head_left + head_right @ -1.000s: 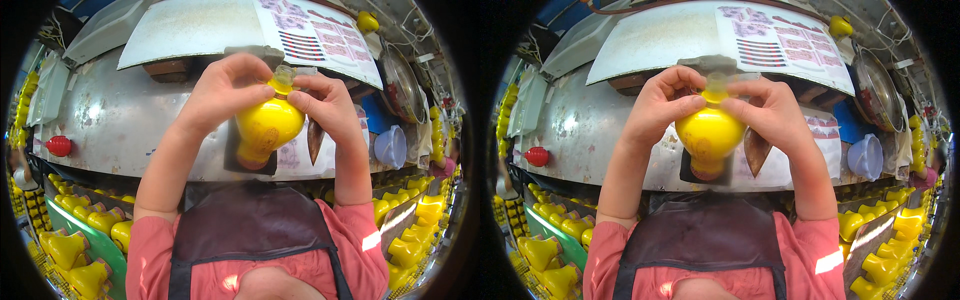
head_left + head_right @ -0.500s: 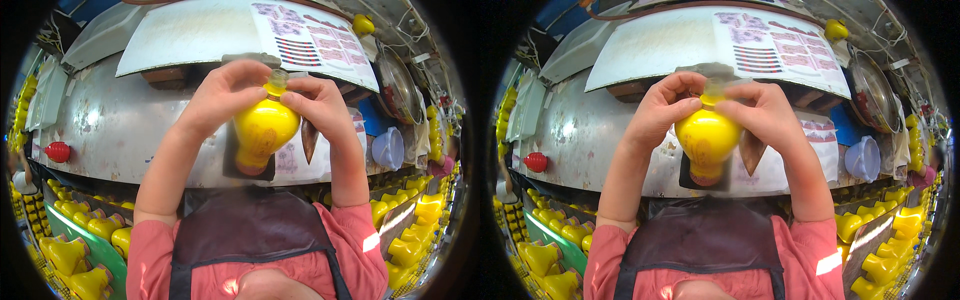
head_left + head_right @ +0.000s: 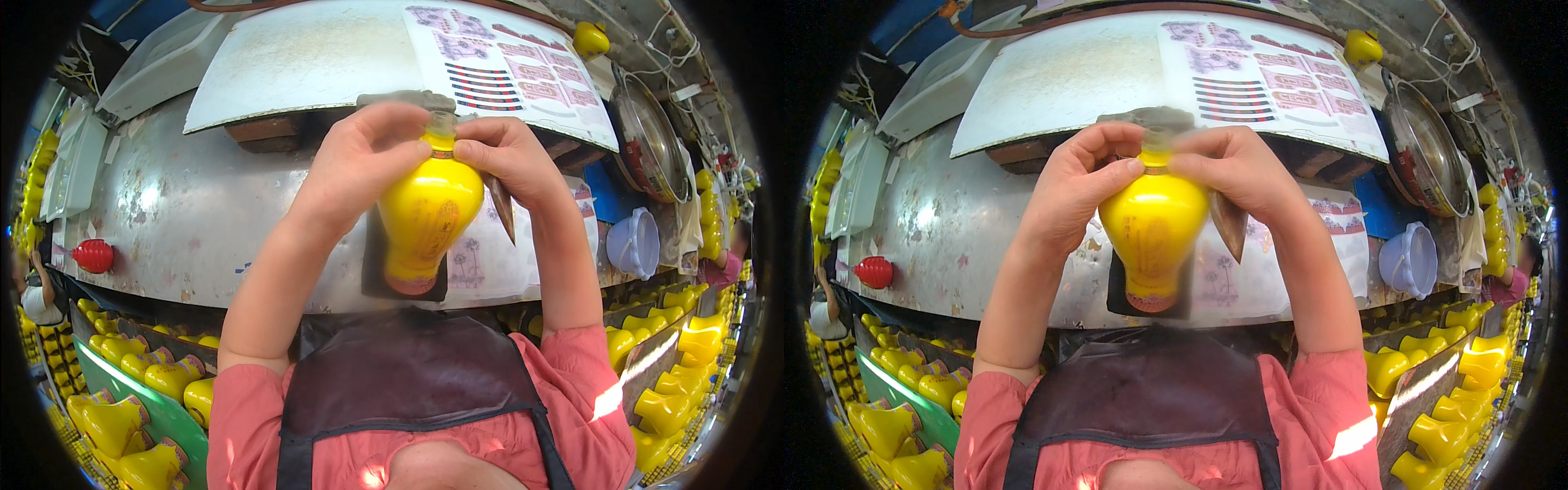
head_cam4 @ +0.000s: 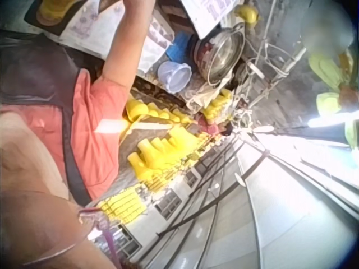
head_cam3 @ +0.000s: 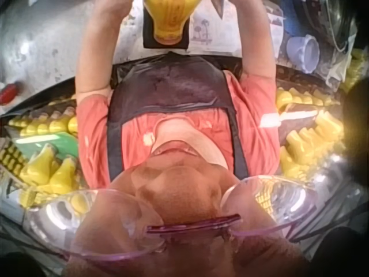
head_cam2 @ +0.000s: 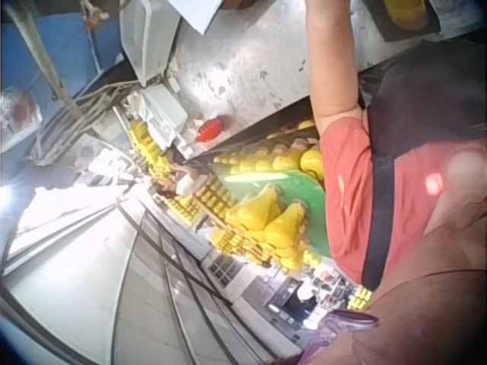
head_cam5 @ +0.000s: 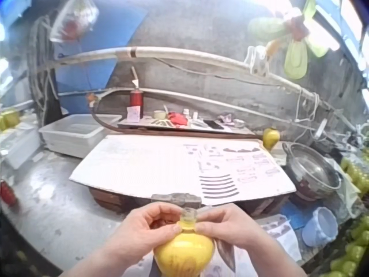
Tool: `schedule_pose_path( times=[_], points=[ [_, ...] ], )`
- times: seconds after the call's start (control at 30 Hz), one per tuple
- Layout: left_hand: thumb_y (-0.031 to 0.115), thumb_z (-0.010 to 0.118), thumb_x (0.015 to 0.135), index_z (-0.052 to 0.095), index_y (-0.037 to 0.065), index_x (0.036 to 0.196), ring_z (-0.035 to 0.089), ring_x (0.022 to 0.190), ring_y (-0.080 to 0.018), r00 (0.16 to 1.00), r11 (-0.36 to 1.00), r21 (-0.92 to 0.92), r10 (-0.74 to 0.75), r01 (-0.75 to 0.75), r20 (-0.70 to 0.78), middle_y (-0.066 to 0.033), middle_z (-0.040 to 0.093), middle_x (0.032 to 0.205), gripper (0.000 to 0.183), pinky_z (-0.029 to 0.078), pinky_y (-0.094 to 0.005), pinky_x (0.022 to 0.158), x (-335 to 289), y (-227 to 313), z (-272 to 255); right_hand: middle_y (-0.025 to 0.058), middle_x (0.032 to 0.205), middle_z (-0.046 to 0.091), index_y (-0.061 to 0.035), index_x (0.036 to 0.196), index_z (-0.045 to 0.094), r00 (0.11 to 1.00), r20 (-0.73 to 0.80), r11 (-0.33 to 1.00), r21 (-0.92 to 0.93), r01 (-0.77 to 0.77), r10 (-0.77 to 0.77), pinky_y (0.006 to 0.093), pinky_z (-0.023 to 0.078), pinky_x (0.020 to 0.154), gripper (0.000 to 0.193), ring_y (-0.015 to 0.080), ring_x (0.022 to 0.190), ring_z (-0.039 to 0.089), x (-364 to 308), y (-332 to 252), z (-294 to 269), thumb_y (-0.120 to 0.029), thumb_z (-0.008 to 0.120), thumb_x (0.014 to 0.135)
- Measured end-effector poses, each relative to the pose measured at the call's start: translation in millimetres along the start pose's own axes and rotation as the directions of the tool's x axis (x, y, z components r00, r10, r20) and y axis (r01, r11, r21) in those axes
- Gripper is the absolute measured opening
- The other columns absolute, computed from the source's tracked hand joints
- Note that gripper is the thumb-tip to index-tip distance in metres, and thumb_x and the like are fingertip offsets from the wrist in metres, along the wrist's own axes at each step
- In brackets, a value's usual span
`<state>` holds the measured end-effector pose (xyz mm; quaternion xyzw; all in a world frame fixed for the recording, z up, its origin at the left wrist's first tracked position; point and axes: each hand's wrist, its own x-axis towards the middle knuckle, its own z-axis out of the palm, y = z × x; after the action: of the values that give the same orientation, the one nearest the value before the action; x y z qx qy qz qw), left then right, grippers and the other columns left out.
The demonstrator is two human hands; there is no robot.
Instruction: The person applies adhesive labels to yellow plastic bottles on a metal workbench. They peel labels from a sheet, align them on the bottle body, smooth them down, and place the labeled bottles onto a green tray. The process repeats with multiple bottles.
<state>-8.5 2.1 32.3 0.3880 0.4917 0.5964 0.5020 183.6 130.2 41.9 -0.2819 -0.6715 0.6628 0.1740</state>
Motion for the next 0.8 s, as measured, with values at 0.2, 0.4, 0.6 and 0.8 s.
schedule_pose_path(
  times=[0.2,0.4,0.6,0.8],
  points=[
    [0.005,0.073,0.093,0.066,0.0,0.127,0.066,0.104,-0.0146,0.999,1.0,-0.015,-0.018,0.018,-0.029,-0.0076,0.07,0.114,0.035,0.053,-0.0286,0.096,0,0,-4,0.0022,0.094,0.072,-0.0003,0.104,0.074,0.996,-0.05,0.991,-0.108,-0.085,0.08,0.0225,0.053,0.075,0.022,0.0075,0.083,0.066,2,-4,-1,-0.018,0.079,0.091],
    [0.005,0.074,0.091,0.066,0.0,0.127,0.067,0.105,-0.0153,1.0,1.0,-0.004,-0.018,0.018,0.013,-0.0083,0.071,0.114,0.037,0.054,-0.0293,0.097,1,0,-5,-0.002,0.084,0.068,-0.0035,0.092,0.069,0.995,-0.098,0.998,-0.069,0.013,-0.02,0.0197,0.047,0.068,0.013,0.0039,0.075,0.061,-14,-6,7,-0.014,0.077,0.092],
    [0.012,0.08,0.086,0.07,-0.001,0.123,0.067,0.106,-0.0148,0.999,0.999,0.014,-0.037,0.036,0.029,-0.0079,0.072,0.115,0.04,0.053,-0.0297,0.095,4,3,-5,-0.0025,0.082,0.066,-0.0041,0.091,0.069,0.994,-0.107,1.0,-0.011,0.022,-0.023,0.0188,0.045,0.063,0.014,0.0031,0.072,0.059,-22,-4,5,-0.014,0.078,0.093],
    [0.005,0.075,0.089,0.067,0.0,0.125,0.068,0.103,-0.0153,0.998,0.996,0.078,-0.049,0.045,0.041,-0.0093,0.072,0.115,0.038,0.054,-0.0289,0.097,5,6,-5,-0.0035,0.08,0.065,-0.0039,0.098,0.068,0.991,-0.096,0.995,-0.034,0.089,-0.092,0.019,0.043,0.058,0.015,0.003,0.067,0.057,-18,1,5,-0.015,0.077,0.094]
  ],
)
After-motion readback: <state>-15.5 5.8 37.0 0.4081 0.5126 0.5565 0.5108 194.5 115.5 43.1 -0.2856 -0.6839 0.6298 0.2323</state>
